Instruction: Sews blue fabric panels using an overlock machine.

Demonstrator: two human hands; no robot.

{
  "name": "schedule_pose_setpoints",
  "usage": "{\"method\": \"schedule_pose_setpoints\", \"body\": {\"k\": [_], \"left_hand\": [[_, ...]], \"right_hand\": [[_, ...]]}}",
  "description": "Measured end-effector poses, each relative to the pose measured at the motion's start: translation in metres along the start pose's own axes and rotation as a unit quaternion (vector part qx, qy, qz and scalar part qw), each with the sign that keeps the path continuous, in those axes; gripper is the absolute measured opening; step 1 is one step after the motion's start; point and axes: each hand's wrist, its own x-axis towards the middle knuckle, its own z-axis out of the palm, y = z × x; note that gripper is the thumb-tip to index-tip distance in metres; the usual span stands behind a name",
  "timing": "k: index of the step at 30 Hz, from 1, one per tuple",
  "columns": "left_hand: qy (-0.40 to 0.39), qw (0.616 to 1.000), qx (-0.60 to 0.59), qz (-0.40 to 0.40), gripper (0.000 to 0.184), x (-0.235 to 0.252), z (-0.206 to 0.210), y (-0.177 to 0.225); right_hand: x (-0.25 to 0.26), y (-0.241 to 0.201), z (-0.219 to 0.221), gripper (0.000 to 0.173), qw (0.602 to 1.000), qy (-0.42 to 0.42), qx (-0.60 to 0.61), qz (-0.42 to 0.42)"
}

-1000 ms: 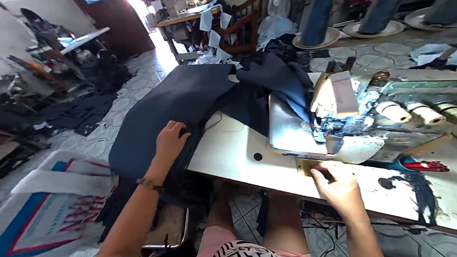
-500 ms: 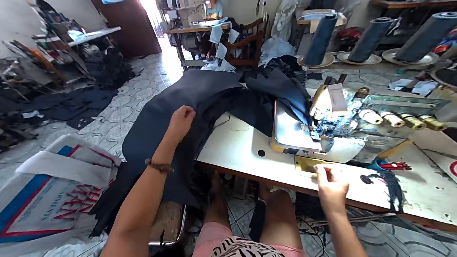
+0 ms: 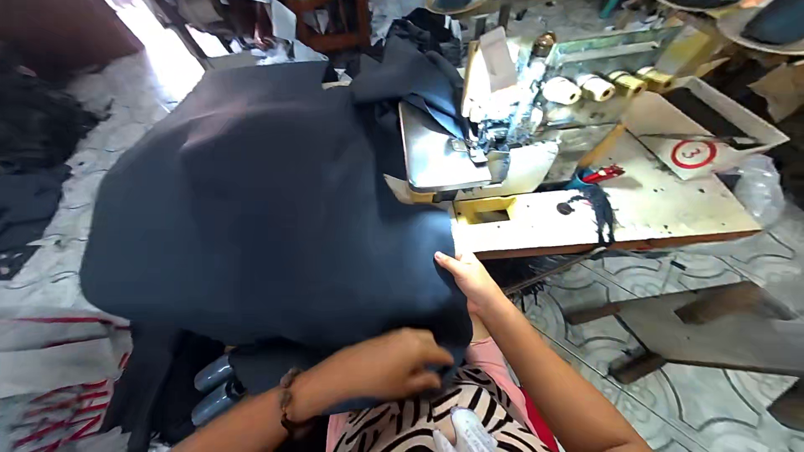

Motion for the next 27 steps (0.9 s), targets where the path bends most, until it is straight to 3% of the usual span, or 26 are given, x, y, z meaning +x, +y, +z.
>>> {"method": "schedule_pose_setpoints", "body": {"k": [2,4,6,8,11,14,23,27], "left_hand": [[0.151,0.983,0.099,0.002,0.026,0.023,-0.03,-0.01],[0.236,0.953,0.191,0.0,0.034,0.051,-0.059,-0.033],[0.229,0.948,0.221,0.019,0.044,0.071,-0.078,-0.054],[0.192,0.964,0.18,0.04,0.043,0.084,-0.085,-0.06],[0.171,0.982,0.045,0.07,0.012,0.09,-0.086,-0.056],[0.178,0.982,-0.013,0.066,0.006,0.087,-0.088,-0.049],[0.187,0.969,0.098,0.128,0.014,0.083,-0.078,-0.036],[0.19,0.956,0.164,0.154,0.018,0.09,-0.065,-0.028]], "right_hand": [[-0.011,0.016,-0.01,0.022,0.999,-0.023,-0.017,-0.047],[-0.028,0.03,-0.015,0.034,0.994,-0.045,-0.051,-0.09],[-0.043,0.038,-0.02,0.035,0.984,-0.071,-0.087,-0.139],[-0.052,0.04,-0.027,0.033,0.976,-0.093,-0.096,-0.174],[-0.055,0.041,-0.041,0.029,0.973,-0.104,-0.085,-0.186],[-0.054,0.042,-0.051,0.024,0.978,-0.107,-0.07,-0.164],[-0.028,0.012,-0.053,0.016,0.967,-0.203,-0.056,-0.147],[-0.03,0.004,-0.041,0.014,0.966,-0.138,-0.136,-0.169]]}}
